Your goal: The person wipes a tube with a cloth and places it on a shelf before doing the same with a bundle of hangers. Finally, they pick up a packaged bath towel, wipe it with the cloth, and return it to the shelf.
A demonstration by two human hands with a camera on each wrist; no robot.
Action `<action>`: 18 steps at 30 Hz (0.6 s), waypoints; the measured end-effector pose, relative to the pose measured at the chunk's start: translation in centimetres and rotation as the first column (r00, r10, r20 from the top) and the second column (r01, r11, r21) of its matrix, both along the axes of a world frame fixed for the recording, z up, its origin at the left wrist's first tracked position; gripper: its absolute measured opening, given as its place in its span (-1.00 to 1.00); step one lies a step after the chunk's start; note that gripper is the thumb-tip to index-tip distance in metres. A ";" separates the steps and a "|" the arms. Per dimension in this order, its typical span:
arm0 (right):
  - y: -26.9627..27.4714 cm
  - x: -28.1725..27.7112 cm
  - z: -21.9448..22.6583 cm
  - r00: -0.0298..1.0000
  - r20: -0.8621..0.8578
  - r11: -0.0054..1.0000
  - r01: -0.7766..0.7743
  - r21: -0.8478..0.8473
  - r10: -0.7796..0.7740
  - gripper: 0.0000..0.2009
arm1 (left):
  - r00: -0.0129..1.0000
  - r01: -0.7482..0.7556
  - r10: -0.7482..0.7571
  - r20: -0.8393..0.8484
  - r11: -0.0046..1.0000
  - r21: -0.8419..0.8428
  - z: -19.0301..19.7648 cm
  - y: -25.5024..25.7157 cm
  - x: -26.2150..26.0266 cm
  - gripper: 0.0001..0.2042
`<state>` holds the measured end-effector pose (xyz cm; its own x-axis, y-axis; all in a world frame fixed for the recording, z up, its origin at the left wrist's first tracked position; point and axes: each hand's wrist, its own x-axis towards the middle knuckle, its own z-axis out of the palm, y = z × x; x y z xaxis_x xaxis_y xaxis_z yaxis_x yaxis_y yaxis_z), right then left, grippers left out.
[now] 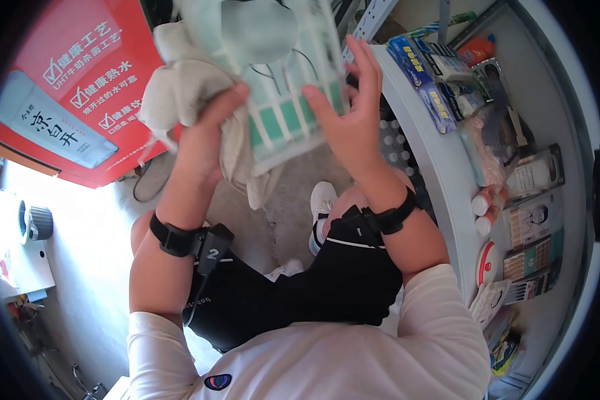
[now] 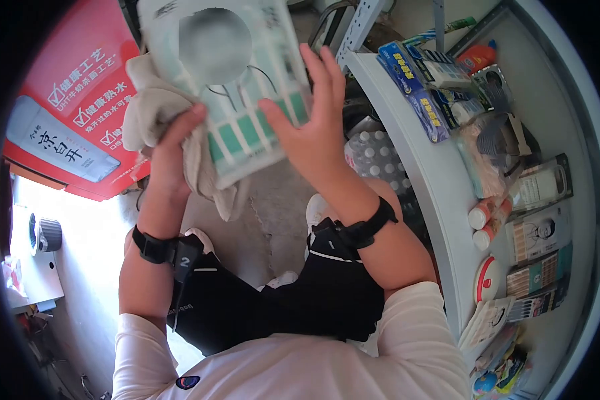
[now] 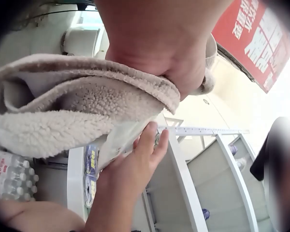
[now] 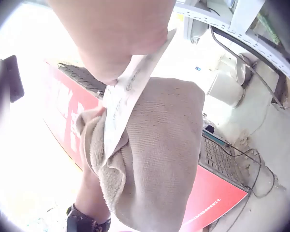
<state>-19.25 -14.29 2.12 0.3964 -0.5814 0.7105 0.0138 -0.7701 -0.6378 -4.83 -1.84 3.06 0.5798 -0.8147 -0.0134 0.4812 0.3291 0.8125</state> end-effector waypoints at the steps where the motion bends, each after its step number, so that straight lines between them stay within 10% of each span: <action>1: -0.5 0.2 -0.5 0.998 0.018 0.996 -0.067 0.066 0.066 -0.35 | 0.998 -0.032 0.030 -0.054 0.999 -0.044 -0.5 -0.3 1.2 -0.74; 4: 0.0 -0.2 0.1 0.928 0.117 0.597 -0.320 0.736 0.353 -0.46 | 0.971 0.050 -0.089 -0.220 0.983 -0.177 -0.1 -0.1 3.0 -0.74; 10: 0.7 -2.4 3.9 0.908 0.292 0.652 -0.420 0.632 0.301 -0.56 | 0.999 0.002 -0.003 0.033 1.000 0.029 -0.4 -0.4 1.5 -0.69; 12: 0.5 -4.4 4.5 0.934 0.103 0.825 -0.350 0.443 0.341 -0.57 | 0.992 0.088 -0.087 -0.086 0.996 0.004 -1.6 -0.2 1.4 -0.62; 14: 2.6 -8.1 7.6 0.890 -0.012 0.685 -0.343 0.643 0.456 -0.60 | 0.924 0.317 -0.323 -0.205 0.946 -0.063 -0.4 -0.4 0.5 -0.52; 18: 5.5 -14.1 8.5 0.913 -0.178 0.718 -0.158 0.678 0.368 -0.57 | 0.909 0.417 -0.415 -0.041 0.900 0.125 -1.6 -1.6 -1.6 -0.47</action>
<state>-33.34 -8.76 10.61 0.7214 -0.6912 0.0424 -0.1065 -0.1713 -0.9795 -6.40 -3.45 1.44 0.1871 -0.9725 -0.1389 0.5625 -0.0099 0.8267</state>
